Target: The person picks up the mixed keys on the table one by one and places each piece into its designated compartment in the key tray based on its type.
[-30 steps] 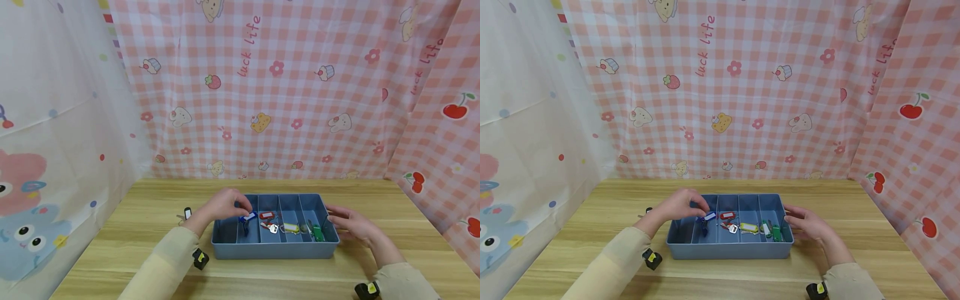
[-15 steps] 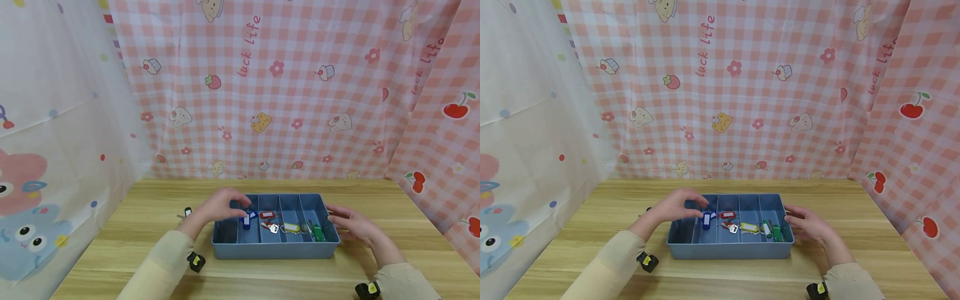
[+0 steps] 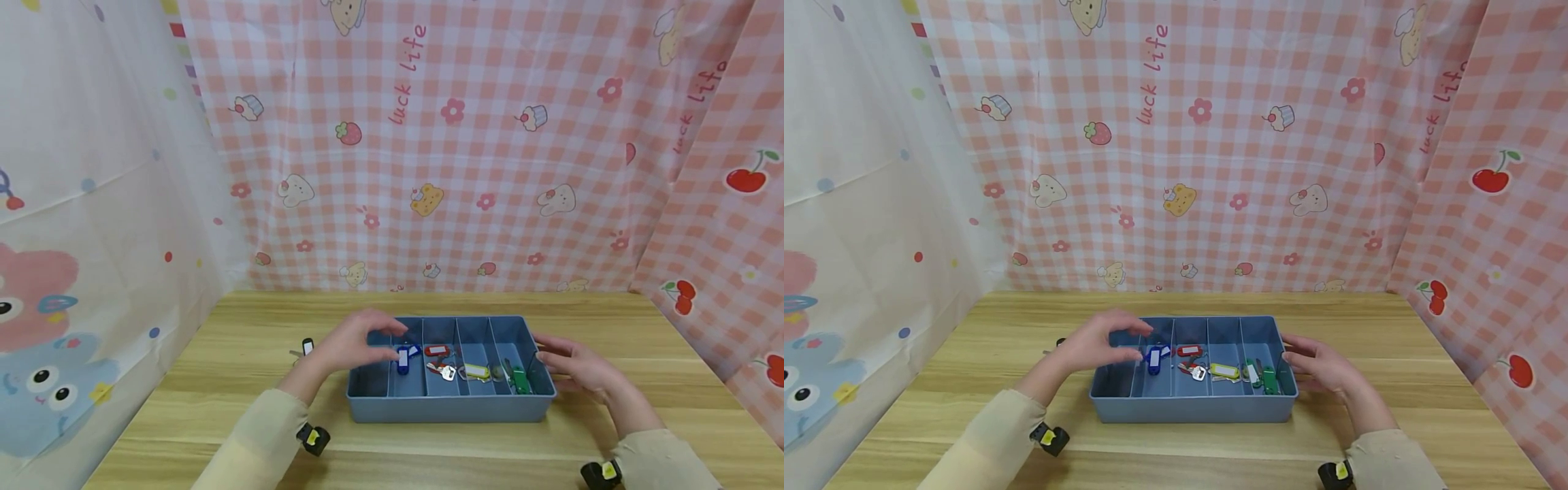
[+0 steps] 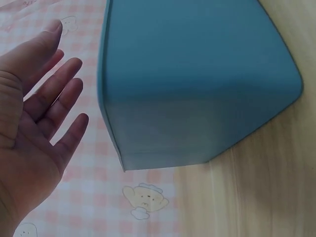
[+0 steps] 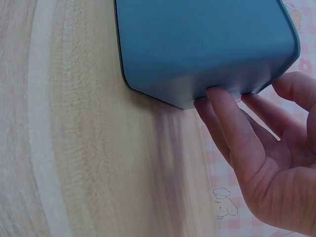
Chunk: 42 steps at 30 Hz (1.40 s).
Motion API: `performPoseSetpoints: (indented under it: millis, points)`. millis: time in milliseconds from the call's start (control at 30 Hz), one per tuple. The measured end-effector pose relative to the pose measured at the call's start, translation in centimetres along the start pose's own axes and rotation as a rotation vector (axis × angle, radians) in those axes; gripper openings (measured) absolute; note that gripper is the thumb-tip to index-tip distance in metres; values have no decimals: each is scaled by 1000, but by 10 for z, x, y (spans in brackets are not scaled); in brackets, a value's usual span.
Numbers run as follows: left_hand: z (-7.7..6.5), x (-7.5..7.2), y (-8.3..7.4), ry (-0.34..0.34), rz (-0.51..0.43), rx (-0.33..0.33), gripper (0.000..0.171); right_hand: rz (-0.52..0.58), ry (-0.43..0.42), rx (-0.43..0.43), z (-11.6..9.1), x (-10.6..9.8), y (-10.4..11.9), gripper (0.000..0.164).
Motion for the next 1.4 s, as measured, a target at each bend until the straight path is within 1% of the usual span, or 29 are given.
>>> performPoseSetpoints:
  millis: [200, 367, 600, 833, 967, 1100, 1267, 1400]
  points:
    - [-7, -3, 2, -47, -44, 28, 40, 3, 2, 6, 0, 0, 1, 68]
    - [-14, -7, 3, -79, -68, 11, 43, 1, 1, 7, 0, 1, 1, 68]
    - [-26, -14, 8, -131, -80, -49, 46, -2, -4, 11, 0, 0, 1, 68]
    - [-37, -21, 19, -200, -97, -46, 48, -8, -9, 20, -1, 0, 0, 68]
    - [-44, -26, 25, -236, -117, -65, 49, -5, -8, 18, -1, 0, 0, 68]
    - [-51, -33, 33, -272, -104, -94, 48, 6, -3, 13, -1, 1, 0, 68]
    - [-56, -40, 40, -318, -66, -96, 48, 14, 0, 14, 0, 0, 1, 69]
    - [-60, -44, 47, -340, -55, -104, 48, 15, 6, 11, 0, 0, 1, 69]
Point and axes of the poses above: each hand's wrist, its own z-axis towards the middle knuckle, its own x-axis out of the palm, y = z × x, the point moved 5 cm from there along z, towards the middle knuckle, and after that the axes turned 9 degrees about -y, right-handed, at the moved point
